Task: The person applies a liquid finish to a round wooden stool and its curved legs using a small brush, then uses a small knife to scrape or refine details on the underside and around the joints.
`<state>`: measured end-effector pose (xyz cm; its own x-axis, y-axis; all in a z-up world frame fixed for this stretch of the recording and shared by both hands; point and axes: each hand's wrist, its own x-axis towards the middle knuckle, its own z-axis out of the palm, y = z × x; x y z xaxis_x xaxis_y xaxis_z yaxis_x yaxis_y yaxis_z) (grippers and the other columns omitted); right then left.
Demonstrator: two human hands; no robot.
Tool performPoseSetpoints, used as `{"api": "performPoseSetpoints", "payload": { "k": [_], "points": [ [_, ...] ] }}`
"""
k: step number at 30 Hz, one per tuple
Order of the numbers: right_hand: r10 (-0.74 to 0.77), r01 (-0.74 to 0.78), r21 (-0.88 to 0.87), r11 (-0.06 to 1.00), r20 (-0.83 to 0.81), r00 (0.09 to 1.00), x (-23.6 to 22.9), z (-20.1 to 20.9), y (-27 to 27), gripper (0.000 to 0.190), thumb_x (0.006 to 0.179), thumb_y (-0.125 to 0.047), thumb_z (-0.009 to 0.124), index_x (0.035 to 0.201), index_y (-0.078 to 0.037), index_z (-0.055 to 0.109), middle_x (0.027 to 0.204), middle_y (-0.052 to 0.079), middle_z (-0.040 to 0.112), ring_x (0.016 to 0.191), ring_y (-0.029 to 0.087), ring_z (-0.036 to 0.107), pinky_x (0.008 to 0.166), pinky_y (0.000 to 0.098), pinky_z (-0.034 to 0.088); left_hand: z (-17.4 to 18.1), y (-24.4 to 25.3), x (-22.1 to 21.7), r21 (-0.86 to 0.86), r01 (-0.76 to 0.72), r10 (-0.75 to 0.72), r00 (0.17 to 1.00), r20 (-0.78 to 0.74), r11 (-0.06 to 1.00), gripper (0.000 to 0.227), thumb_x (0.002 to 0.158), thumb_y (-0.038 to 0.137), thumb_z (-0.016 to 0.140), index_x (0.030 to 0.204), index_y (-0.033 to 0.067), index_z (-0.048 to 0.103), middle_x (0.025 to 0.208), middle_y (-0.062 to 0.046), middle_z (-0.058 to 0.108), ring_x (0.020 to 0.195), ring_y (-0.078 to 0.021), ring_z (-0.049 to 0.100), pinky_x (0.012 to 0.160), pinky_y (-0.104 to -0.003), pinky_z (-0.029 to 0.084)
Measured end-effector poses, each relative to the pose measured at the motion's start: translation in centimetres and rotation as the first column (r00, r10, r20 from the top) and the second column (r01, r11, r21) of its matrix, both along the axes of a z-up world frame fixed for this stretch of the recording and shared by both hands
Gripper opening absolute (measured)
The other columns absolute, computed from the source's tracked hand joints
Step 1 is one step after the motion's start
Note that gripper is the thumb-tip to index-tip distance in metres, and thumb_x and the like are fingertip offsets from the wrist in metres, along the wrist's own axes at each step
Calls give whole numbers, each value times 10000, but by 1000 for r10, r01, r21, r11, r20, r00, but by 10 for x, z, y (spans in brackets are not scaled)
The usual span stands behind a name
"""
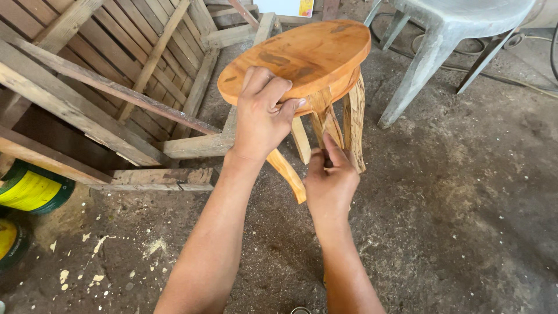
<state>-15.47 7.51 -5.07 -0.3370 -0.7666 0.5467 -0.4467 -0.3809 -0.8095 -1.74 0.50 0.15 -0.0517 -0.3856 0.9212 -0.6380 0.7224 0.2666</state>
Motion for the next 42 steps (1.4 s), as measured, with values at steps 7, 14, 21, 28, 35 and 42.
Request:
{"api": "performPoseSetpoints", "payload": {
  "k": [7, 14, 21, 28, 35, 42],
  "points": [
    [121, -125, 19, 992, 159, 980, 3, -5, 1, 371, 922, 40, 606, 1285, 15, 680, 996, 127, 656, 651, 153, 688, 469, 222, 575, 0, -1, 2, 8, 3, -3, 1000, -8, 1000, 341, 716, 58, 907, 938, 14, 652, 929, -106, 554, 952, -324, 549, 813, -432, 481],
    [140, -193, -154, 969, -300, 944, -67, -25, -23, 335, 964, 97, 642, 1272, -13, 717, 1008, 126, 654, 660, 128, 625, 466, 225, 495, -6, -4, 11, 56, 81, -76, 994, -80, 995, 338, 741, 35, 900, 992, 15, 674, 958, -85, 594, 951, -291, 581, 806, -402, 500],
    [-25, -285, -377, 881, -639, 768, -103, 12, -50, 433, 921, 132, 703, 1287, -88, 774, 1051, 92, 580, 952, 258, 545, 803, 392, 492, -6, -15, 16, 37, 112, -109, 990, -89, 993, 366, 710, 44, 921, 968, 19, 663, 1047, -100, 623, 1031, -297, 607, 845, -391, 520],
    [-46, -357, -420, 835, -699, 714, -107, 26, -88, 345, 936, 95, 746, 1222, -91, 799, 1089, 100, 578, 990, 266, 530, 790, 368, 473, -7, -22, 18, 57, 193, -185, 976, -112, 980, 334, 739, -2, 905, 979, 24, 673, 1045, -86, 627, 1107, -277, 624, 919, -375, 526],
    [-212, -348, -479, 806, -783, 585, -130, 51, -80, 323, 895, 99, 769, 1168, -58, 839, 1066, 89, 590, 982, 262, 508, 776, 375, 467, -9, -26, 16, 97, 258, -234, 950, -208, 961, 190, 853, -38, 826, 977, 35, 702, 955, -66, 622, 1146, -253, 654, 952, -343, 528],
    [-120, -480, -415, 773, -838, 533, -123, 55, -85, 288, 951, 104, 760, 1190, -44, 822, 1072, 83, 569, 1019, 262, 514, 799, 362, 479, -5, -25, 12, 69, 265, -249, 951, -186, 962, 190, 856, -41, 831, 967, 34, 696, 940, -70, 624, 1136, -251, 663, 1117, -379, 467]
  ]
}}
